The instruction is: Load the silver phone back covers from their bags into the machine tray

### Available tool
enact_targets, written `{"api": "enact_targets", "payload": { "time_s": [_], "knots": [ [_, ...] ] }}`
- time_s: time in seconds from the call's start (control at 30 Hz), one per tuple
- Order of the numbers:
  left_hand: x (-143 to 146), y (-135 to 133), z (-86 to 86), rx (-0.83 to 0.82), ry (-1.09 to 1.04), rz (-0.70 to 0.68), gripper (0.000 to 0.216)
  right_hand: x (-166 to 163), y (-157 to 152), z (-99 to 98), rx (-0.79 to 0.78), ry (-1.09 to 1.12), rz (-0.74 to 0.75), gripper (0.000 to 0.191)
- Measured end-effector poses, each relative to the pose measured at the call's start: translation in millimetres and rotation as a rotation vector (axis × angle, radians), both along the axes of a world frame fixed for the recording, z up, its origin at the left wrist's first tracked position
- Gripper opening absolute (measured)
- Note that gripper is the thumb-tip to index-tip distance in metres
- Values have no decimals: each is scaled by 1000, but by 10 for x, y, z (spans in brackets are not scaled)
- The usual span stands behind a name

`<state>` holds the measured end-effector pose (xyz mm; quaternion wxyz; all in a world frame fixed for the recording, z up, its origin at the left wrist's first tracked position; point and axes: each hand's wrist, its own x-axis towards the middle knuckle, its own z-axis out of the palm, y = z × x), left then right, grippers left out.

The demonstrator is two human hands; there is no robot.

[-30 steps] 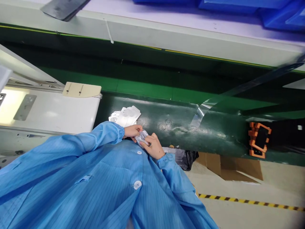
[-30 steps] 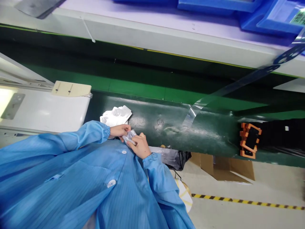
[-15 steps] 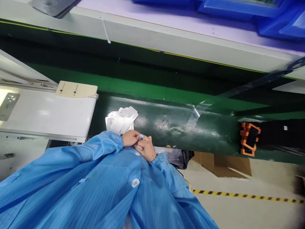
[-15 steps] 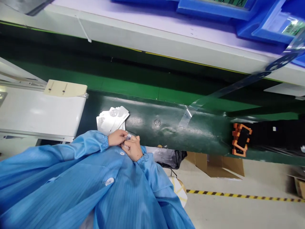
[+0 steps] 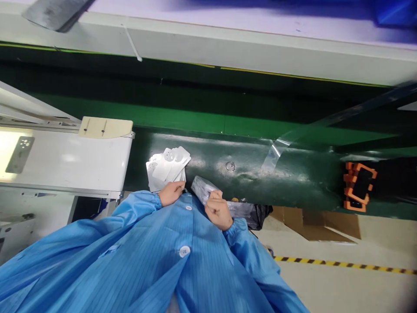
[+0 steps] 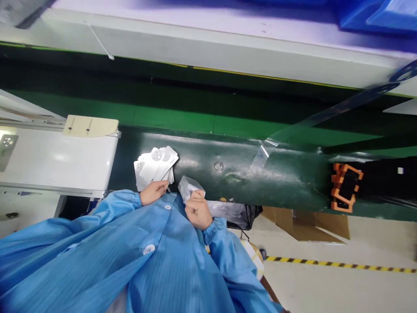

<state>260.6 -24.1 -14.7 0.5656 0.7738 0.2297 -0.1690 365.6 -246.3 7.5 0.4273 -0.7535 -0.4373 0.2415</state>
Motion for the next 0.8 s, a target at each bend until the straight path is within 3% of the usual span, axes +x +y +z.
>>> {"api": "enact_targets", "payload": {
  "time_s": [0.1, 0.2, 0.37, 0.47, 0.57, 0.67, 0.8],
  "knots": [
    [121, -22, -45, -67, -20, 40, 6, 67, -3, -116, 43, 62, -178, 44],
    [332, -4, -60, -149, -78, 83, 22, 148, -81, -252, 138, 197, -339, 44],
    [729, -45, -35, -95, -142, -75, 13, 254, -194, -339, 148, 254, -554, 42],
    [837, -148, -26, -104, -93, -157, 8, 213, -116, -278, 52, 155, -538, 39],
    [878, -243, -46, -62, -86, -192, 2, 116, 63, -175, -75, -5, -418, 34],
    [938, -323, -55, -4, -192, -234, 13, 14, 222, -90, -133, -77, -323, 32],
    [996, -404, 24, 75, -281, -352, 24, -77, 247, -59, -57, 65, -518, 25]
  ]
}}
